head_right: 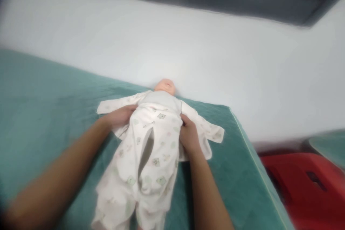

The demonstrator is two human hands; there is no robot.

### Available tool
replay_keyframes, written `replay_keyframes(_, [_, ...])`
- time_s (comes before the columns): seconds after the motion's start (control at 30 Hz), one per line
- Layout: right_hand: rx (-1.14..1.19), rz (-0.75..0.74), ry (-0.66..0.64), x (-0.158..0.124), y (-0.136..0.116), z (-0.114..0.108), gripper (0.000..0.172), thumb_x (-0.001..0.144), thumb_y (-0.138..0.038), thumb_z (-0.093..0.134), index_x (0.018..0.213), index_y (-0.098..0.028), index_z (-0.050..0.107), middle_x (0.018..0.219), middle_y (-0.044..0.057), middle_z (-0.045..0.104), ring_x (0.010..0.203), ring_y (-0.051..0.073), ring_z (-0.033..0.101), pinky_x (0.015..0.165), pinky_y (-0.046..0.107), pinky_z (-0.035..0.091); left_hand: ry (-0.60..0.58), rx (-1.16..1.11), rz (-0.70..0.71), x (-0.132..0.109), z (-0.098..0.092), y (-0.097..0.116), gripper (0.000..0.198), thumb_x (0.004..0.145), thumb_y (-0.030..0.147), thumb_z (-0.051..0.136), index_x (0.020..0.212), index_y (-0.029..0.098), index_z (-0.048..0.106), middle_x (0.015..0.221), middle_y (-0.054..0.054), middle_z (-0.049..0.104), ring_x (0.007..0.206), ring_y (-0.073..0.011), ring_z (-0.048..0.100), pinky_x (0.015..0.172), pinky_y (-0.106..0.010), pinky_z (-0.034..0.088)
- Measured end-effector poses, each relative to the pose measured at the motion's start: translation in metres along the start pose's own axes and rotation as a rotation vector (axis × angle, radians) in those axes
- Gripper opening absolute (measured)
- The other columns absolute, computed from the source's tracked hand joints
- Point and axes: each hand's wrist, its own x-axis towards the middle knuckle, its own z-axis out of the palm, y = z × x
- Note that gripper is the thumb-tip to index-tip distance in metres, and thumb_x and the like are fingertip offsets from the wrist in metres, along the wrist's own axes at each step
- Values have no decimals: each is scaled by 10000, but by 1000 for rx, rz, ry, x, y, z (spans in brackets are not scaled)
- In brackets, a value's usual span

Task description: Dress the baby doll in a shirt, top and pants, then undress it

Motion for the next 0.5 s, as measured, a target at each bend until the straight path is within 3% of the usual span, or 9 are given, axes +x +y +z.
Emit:
replay_keyframes(0.17, [-57, 9, 13, -1, -2, 1, 318, 756, -294, 577, 1029, -186, 699, 1108, 64, 722, 1005, 263, 630, 853, 347, 493, 18, 243, 107, -7, 4, 11, 248, 702, 203, 632, 938, 176, 701, 1088, -70, 710, 1168, -294, 559, 964, -370, 459])
replay_keyframes(0.37, [-121, 101, 45, -1, -10, 1, 304, 778, -294, 548, 1016, -179, 699, 1031, 74, 734, 926, 255, 644, 819, 346, 487, -60, 268, 124, -7, -1, 10, 358, 732, 243, 660, 1086, 189, 665, 1205, -78, 672, 1233, -309, 534, 1035, -383, 422])
replay_keyframes(0.5, [-131, 131, 28, 3, -9, -2, 334, 761, -271, 545, 1034, -159, 703, 1049, 101, 735, 970, 276, 652, 862, 375, 491, -37, 311, 137, -8, -1, 10, 434, 716, 220, 654, 1149, 195, 639, 1225, -75, 672, 1277, -310, 507, 1057, -385, 421])
